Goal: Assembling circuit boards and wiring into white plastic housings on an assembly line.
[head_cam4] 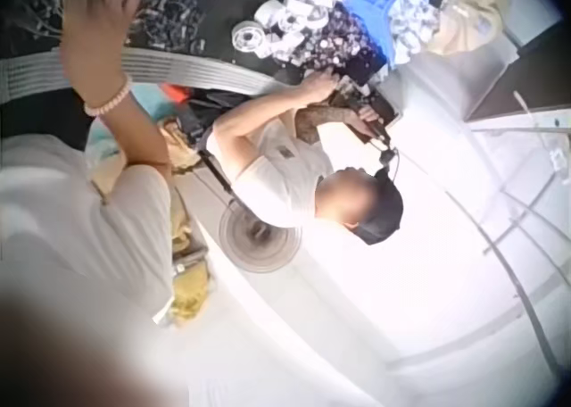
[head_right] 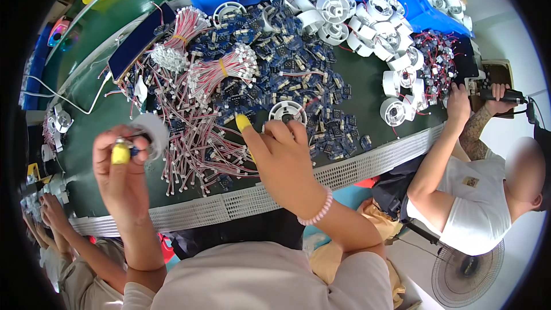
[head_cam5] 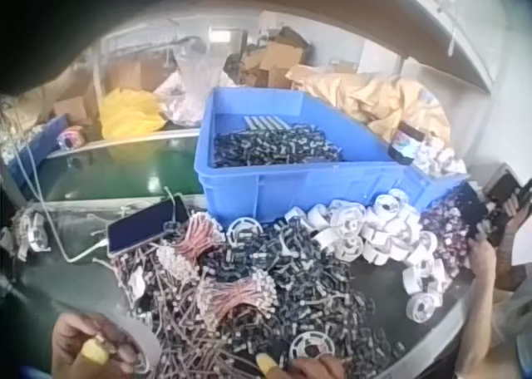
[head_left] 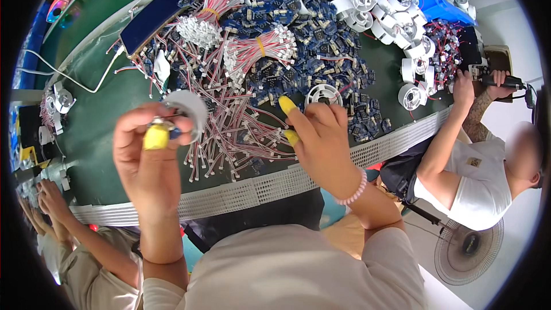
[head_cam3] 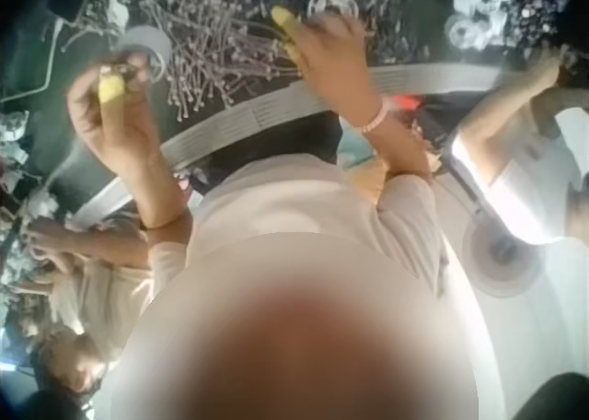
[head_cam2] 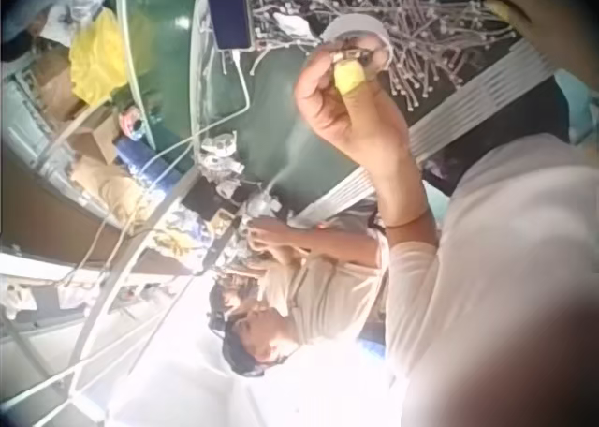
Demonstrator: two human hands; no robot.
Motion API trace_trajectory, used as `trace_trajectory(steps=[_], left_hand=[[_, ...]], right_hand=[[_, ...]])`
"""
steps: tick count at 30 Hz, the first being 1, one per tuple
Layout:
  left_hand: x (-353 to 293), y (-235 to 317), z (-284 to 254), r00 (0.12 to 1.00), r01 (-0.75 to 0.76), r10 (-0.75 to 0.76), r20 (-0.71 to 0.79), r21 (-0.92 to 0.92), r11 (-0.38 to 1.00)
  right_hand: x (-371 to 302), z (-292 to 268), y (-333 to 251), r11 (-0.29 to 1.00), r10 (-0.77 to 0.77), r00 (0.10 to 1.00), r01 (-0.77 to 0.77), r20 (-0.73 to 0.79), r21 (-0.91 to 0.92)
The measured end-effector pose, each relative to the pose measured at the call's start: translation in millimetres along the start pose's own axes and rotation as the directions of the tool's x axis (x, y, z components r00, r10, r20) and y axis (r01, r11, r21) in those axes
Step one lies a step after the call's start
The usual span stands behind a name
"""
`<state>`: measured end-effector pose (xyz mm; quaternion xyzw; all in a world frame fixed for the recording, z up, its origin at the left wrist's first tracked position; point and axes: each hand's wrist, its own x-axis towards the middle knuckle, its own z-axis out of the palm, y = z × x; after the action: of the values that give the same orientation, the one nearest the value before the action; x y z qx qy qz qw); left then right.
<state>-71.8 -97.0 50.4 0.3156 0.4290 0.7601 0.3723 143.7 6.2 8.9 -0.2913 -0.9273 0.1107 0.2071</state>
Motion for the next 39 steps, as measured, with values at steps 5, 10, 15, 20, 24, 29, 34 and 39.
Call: trace_trajectory(steps=[5, 10, 15, 20, 24, 29, 34, 39], left_hand=[[-10.5, -20.1, 6.2, 0.999, 0.01, -0.012, 0.03, 0.062, 0.998], [-21.8, -22.3, 10.3, 0.999, -0.001, -0.008, 0.044, 0.216, 0.976], [-13.5, -23.2, 6.8, 0.997, 0.037, -0.058, 0.059, 0.312, 0.949], [-4.4, -25.3, 23.6, 0.981, 0.049, -0.113, 0.16, 0.359, 0.932], [1.4, -20.5, 34.9, 0.978, -0.048, -0.062, 0.201, 0.498, 0.866], [1.7, -23.7, 31.3, 0.986, -0.047, -0.054, 0.158, 0.576, 0.816], [-6.0, -36.0, 31.6, 0.989, 0.043, -0.105, 0.1, 0.487, 0.872], [-13.5, -44.2, 24.1, 0.989, 0.102, -0.135, 0.055, 0.4, 0.911]], right_hand=[[10.6, 8.1, -4.4, 0.998, 0.042, 0.999, -0.042, 0.0, 0.047], [12.0, -3.9, 4.9, 0.989, 0.101, 0.994, -0.095, -0.05, 0.118], [10.8, -36.4, 10.3, 0.986, 0.079, 0.989, -0.058, -0.128, 0.159], [9.1, -49.5, 9.2, 0.975, 0.065, 0.989, -0.034, -0.135, 0.22], [20.7, -52.9, 2.1, 0.96, 0.025, 0.981, 0.031, -0.192, 0.28], [27.5, -42.6, -11.1, 0.98, 0.031, 0.986, 0.002, -0.161, 0.201], [31.1, -15.0, -31.6, 0.895, -0.003, 0.986, 0.076, -0.165, 0.44], [32.0, -9.6, -40.2, 0.891, 0.057, 0.994, -0.01, -0.091, 0.453]])
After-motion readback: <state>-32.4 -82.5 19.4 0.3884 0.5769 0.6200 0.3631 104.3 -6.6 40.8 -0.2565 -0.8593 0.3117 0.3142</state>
